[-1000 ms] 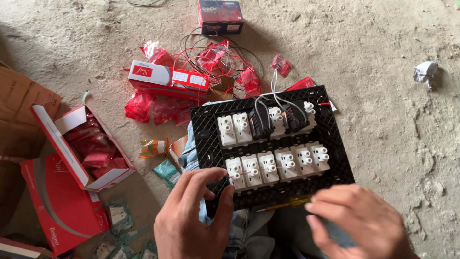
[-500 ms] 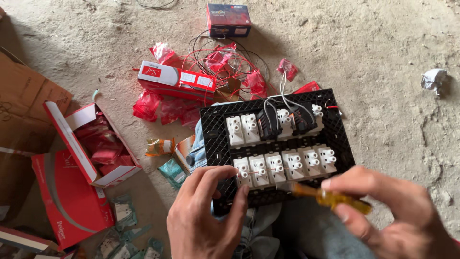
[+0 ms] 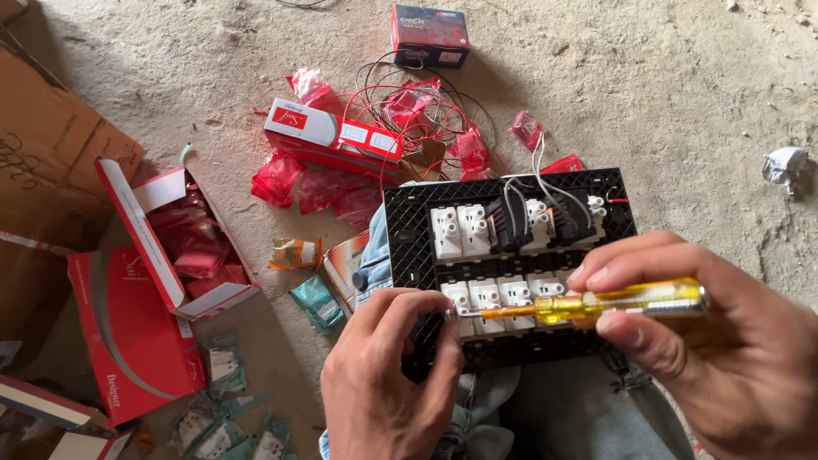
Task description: The person sits on the floor and wires a black switchboard with multiple white switches. They strip red and black wires with pliers, insert them into terminal screws, and tighten the connections with a screwdriver.
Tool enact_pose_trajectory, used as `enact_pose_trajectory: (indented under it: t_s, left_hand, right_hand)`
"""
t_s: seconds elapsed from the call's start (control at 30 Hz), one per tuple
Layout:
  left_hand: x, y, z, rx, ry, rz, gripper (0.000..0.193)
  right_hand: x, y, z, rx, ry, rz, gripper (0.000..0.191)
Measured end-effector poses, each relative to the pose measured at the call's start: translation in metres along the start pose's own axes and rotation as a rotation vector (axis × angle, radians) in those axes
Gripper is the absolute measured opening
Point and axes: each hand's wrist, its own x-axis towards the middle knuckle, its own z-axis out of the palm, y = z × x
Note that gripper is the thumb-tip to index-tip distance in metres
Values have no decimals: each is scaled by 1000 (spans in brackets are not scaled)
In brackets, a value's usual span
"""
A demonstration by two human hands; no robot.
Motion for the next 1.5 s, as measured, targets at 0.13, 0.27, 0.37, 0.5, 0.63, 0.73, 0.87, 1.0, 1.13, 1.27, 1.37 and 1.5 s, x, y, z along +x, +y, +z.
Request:
enact_pose_trajectory:
  t_s: [0.13,0.27,0.37,0.5,0.63,0.73,0.87,1.0,1.13,1.27,1.37,1.5]
  left_hand:
    - [-1,-1,1,-3,10,5,15]
    - [-2,-2,2,-15,19,9,15]
    - [-3,-3,2,-7,12,11,15]
    - [-3,-4,2,-9,18,29,15]
    - [-3,-4,2,-13,13,24,15]
    - [-3,-4,2,-16,24,35,15]
    - [-3,-4,3,-24,28,37,14]
    - [-4,-3,3,-25,27,22,15]
    - [-5,-3,3,-26,46,33,14]
    - [-5,-2,3,-31,55,41,14]
    - [-5,-3,3,-40,50,49,14]
    - [-7,-4,1,-11,66,89,15]
  right_hand:
    - [4,-9,12,-71,42,-70,21]
    - [4,-11,16,-196,57,-117,23]
    - [3,-11,18,-180,89,-99,23]
    - [2,-11,20,-173,94,-132,22]
    - [1,-10,24,-280,113,-164,24]
    - [1,-13,31,-356,159,-161,37]
    - [15,-24,36,-429,81,-329,48]
    - [28,-41,30,-425,-165,-426,51]
    - [40,-36,20,-288,-328,-409,41]
    - [47,-23,15,-445,-229,-590,32]
    - [53,-22,14,-541,-231,-692,38]
    - [59,-35,13,-478,-296,-674,36]
